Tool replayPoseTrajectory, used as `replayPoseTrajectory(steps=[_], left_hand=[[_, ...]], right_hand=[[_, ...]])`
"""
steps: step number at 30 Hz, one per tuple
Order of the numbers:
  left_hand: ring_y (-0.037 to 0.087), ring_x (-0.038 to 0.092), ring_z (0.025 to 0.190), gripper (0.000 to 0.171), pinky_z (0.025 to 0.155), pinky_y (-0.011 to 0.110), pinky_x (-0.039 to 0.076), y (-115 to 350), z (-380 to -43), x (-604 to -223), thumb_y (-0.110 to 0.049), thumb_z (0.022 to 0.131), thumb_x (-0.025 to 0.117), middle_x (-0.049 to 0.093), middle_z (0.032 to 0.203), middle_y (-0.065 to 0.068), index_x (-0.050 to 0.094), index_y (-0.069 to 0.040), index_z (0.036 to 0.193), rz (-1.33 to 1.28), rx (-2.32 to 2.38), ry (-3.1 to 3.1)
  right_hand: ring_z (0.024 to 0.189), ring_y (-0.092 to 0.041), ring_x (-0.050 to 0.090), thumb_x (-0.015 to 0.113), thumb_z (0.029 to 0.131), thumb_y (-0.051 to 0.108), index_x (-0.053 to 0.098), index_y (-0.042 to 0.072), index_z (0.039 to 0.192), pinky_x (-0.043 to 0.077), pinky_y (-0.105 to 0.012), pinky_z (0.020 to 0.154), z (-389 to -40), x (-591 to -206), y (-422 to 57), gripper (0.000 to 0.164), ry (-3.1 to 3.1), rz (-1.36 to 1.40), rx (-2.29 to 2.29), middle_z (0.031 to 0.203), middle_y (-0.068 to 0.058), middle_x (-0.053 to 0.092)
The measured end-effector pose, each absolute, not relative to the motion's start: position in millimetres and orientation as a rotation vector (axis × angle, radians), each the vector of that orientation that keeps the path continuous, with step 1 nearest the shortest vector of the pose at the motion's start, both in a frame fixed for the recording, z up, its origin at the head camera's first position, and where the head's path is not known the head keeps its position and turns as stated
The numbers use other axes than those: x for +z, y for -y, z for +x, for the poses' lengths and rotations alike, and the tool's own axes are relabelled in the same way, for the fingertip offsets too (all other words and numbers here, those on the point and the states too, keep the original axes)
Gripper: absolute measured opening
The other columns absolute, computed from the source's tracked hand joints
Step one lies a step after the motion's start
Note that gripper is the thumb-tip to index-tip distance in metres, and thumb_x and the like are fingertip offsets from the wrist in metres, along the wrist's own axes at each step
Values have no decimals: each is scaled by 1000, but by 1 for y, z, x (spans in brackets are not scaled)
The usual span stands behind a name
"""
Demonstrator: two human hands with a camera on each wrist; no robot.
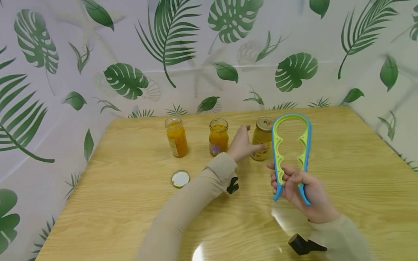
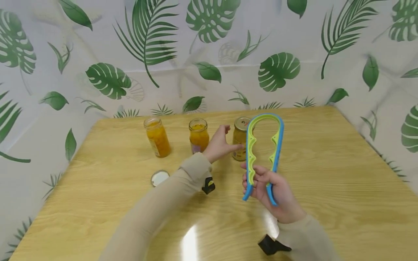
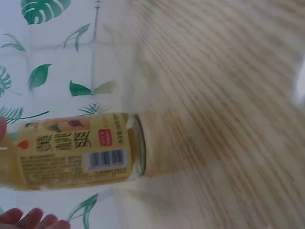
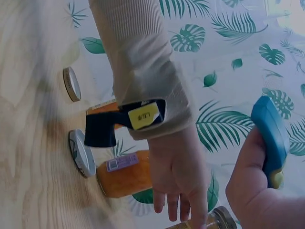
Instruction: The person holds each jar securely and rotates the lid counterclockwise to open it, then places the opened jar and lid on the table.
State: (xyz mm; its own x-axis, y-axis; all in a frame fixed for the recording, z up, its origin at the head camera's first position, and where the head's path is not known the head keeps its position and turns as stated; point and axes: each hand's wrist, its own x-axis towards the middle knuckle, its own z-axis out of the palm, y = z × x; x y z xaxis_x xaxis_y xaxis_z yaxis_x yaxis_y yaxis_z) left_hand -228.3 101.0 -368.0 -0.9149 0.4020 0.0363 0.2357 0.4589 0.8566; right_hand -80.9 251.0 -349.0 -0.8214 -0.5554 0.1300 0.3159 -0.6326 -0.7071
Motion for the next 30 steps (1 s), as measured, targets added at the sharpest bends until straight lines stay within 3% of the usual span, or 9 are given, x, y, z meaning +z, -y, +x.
replayPoseTrajectory(steps=[6, 11, 18, 21, 25, 28, 30], left_hand=[[23, 39, 122, 88, 98, 28, 32, -108, -234, -378, -31, 71, 74, 37, 136, 12, 24, -5, 138, 501, 1531, -2540], [22, 49, 110, 80, 90, 26, 39, -107, -237, -384, -29, 71, 75, 49, 124, 11, 31, -6, 134, 486, 1538, -2541], [18, 52, 104, 72, 85, 25, 42, -99, -231, -384, -29, 72, 74, 53, 118, 6, 37, -9, 130, 540, 1506, -2477], [17, 52, 103, 74, 85, 25, 42, -94, -223, -382, -28, 71, 74, 53, 119, 5, 36, -10, 132, 616, 1469, -2434], [15, 51, 105, 77, 86, 24, 41, -86, -213, -381, -25, 70, 75, 52, 121, 3, 35, -12, 134, 727, 1430, -2349], [14, 51, 105, 75, 87, 24, 40, -79, -203, -378, -24, 70, 76, 53, 120, 2, 37, -12, 133, 789, 1398, -2286], [13, 51, 105, 74, 88, 23, 39, -73, -196, -377, -24, 70, 76, 53, 120, 2, 38, -13, 132, 827, 1375, -2262]], right_hand=[[89, -21, 46, 14, 86, -5, 35, -4, 128, 41, -31, 81, -83, -350, -245, 47, -1031, -374, -2455, 106, -13, 40], [90, -20, 45, 18, 87, -4, 35, -1, 127, 41, -30, 82, -85, -351, -243, 44, -1103, -315, -2462, 108, -12, 37], [88, -18, 48, 24, 86, -3, 40, 7, 126, 44, -32, 80, -86, -352, -249, 44, -1497, -344, -2358, 100, -8, 44], [86, -19, 50, 31, 86, -3, 43, 4, 117, 46, -35, 77, -85, -352, -251, 35, -1782, -298, -2311, 97, -8, 47], [90, -21, 49, 37, 88, 3, 36, -5, 117, 45, -36, 76, -84, -348, -252, 30, -2389, -117, -1993, 102, -13, 45], [101, -30, 44, 42, 85, 4, 22, -10, 131, 41, -45, 81, -84, -344, -253, 52, -2790, -92, -1557, 114, -23, 39], [98, -36, 41, 46, 81, 4, 18, -11, 134, 39, -50, 77, -84, -341, -252, 62, -2984, -141, -1270, 117, -29, 37]])
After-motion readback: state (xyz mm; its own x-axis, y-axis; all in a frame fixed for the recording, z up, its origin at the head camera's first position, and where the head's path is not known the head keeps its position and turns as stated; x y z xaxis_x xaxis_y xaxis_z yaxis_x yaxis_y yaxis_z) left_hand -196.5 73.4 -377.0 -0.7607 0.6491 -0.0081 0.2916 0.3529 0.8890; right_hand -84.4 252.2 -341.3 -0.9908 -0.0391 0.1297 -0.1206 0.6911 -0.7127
